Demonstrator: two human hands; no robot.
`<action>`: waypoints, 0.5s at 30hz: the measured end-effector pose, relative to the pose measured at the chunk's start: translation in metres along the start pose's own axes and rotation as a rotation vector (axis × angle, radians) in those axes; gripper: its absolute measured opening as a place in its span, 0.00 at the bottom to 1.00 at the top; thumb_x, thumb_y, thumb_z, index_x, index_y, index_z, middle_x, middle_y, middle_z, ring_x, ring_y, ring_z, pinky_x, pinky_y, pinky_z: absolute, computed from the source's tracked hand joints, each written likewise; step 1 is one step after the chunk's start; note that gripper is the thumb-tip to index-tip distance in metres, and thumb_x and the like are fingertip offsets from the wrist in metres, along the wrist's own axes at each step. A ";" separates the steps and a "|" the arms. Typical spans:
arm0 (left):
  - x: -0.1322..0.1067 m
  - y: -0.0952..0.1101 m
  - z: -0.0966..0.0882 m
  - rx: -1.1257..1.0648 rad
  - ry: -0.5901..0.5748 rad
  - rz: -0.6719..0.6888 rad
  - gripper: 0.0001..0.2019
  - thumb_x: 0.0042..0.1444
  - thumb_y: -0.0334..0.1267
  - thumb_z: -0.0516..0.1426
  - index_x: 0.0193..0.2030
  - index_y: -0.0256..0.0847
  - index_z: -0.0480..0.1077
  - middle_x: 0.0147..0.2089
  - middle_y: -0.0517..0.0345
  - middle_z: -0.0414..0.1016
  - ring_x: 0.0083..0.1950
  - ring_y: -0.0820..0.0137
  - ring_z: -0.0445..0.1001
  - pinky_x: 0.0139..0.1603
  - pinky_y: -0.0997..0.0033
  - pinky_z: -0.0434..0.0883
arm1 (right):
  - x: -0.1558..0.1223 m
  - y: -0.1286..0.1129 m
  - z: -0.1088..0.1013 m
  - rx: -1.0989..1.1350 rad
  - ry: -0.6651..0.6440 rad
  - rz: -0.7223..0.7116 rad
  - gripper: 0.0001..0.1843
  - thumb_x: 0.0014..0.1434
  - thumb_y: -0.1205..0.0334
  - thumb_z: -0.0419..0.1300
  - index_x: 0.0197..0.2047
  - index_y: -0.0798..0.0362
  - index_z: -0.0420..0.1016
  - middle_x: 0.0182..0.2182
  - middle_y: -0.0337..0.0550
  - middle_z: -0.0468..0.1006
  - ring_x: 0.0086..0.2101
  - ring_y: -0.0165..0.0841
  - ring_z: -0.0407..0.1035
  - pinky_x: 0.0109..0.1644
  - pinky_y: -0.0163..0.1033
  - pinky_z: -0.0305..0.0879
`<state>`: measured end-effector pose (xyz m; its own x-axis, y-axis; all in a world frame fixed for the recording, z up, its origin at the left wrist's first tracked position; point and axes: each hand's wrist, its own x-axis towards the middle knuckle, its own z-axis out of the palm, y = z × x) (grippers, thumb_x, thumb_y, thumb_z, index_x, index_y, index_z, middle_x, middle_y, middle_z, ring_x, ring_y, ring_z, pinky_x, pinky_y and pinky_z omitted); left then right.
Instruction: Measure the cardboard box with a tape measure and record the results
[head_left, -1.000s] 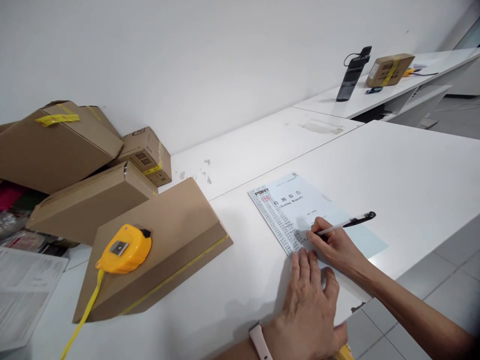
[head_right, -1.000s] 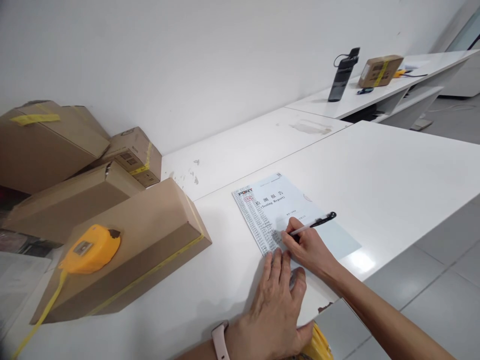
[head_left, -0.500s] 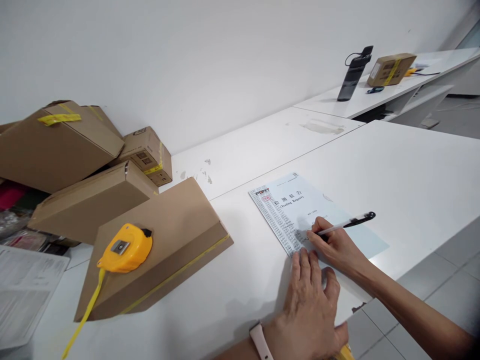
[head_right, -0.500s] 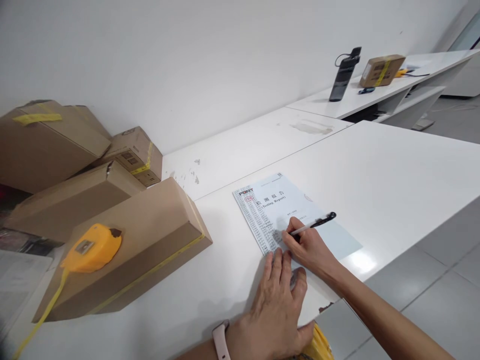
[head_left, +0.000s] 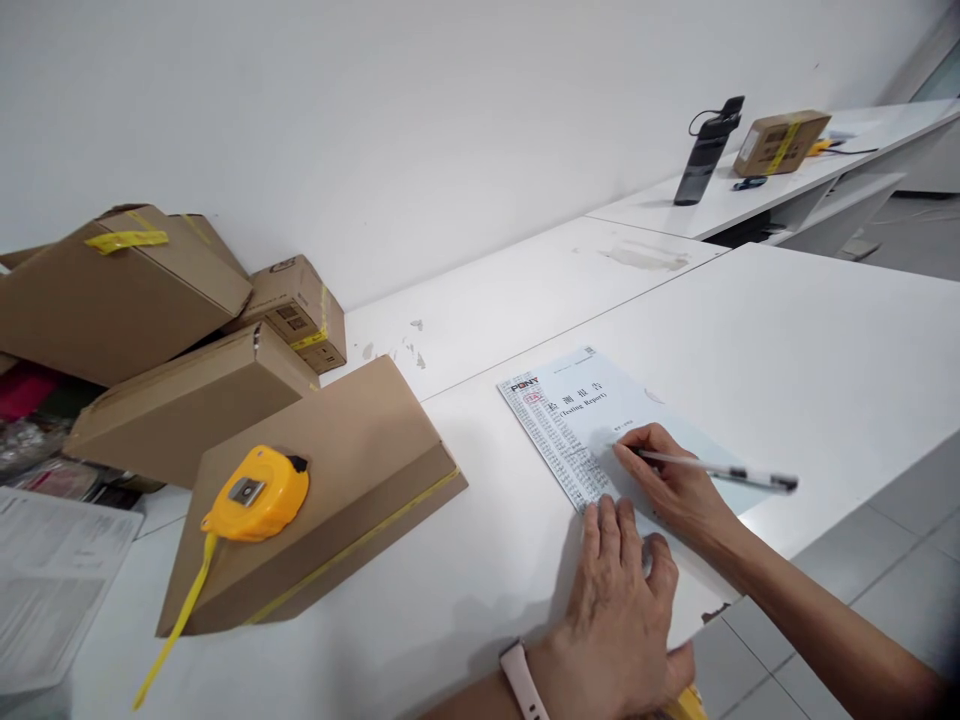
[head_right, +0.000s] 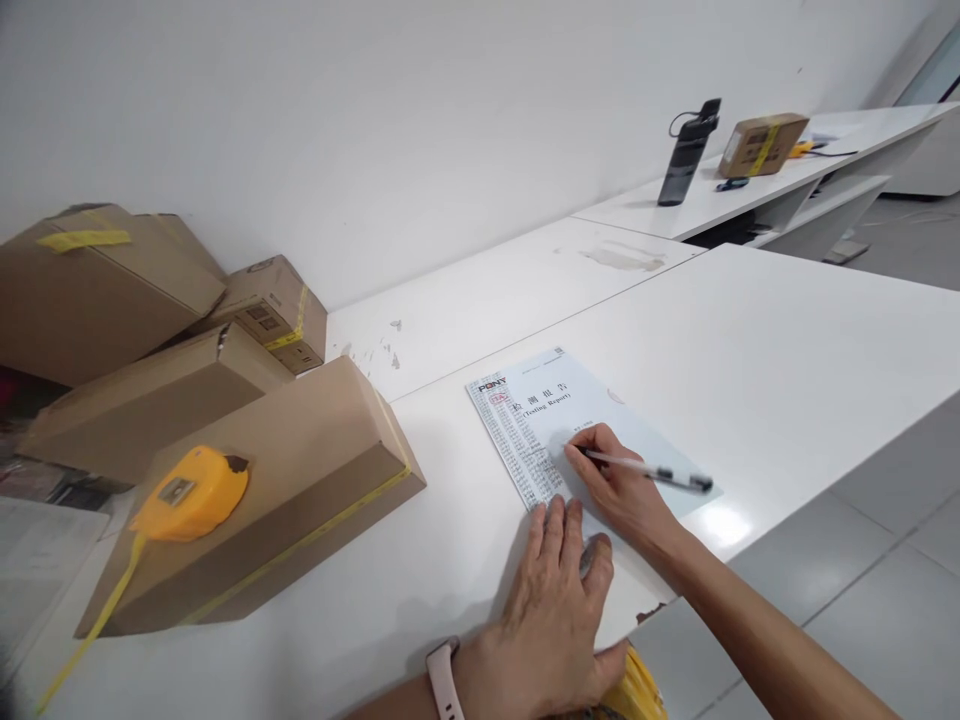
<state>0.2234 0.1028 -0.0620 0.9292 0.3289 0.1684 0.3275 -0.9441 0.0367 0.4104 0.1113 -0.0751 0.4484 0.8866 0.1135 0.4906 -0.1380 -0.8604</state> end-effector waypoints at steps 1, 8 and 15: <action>0.000 0.000 0.000 -0.023 -0.014 0.003 0.37 0.66 0.56 0.51 0.68 0.23 0.59 0.72 0.17 0.58 0.75 0.36 0.55 0.74 0.42 0.58 | 0.001 0.001 -0.001 -0.031 0.032 -0.029 0.11 0.68 0.49 0.54 0.43 0.46 0.70 0.35 0.42 0.76 0.31 0.37 0.67 0.34 0.41 0.64; -0.008 -0.010 -0.046 -0.177 0.114 -0.066 0.37 0.66 0.62 0.50 0.67 0.30 0.62 0.74 0.26 0.59 0.78 0.44 0.51 0.74 0.40 0.60 | 0.011 0.026 -0.001 -0.441 0.113 -0.260 0.25 0.61 0.69 0.48 0.58 0.48 0.74 0.47 0.54 0.79 0.47 0.50 0.72 0.46 0.51 0.70; -0.072 -0.111 -0.141 0.022 0.774 -0.723 0.17 0.62 0.45 0.60 0.55 0.43 0.70 0.64 0.39 0.73 0.69 0.49 0.66 0.71 0.40 0.60 | 0.016 0.053 0.007 -0.518 0.181 -0.275 0.25 0.63 0.61 0.49 0.62 0.43 0.70 0.47 0.57 0.79 0.49 0.59 0.73 0.36 0.55 0.70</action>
<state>0.0961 0.1811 0.0604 0.1524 0.7019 0.6957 0.7695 -0.5260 0.3621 0.4383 0.1213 -0.1218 0.3517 0.8374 0.4183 0.8851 -0.1520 -0.4399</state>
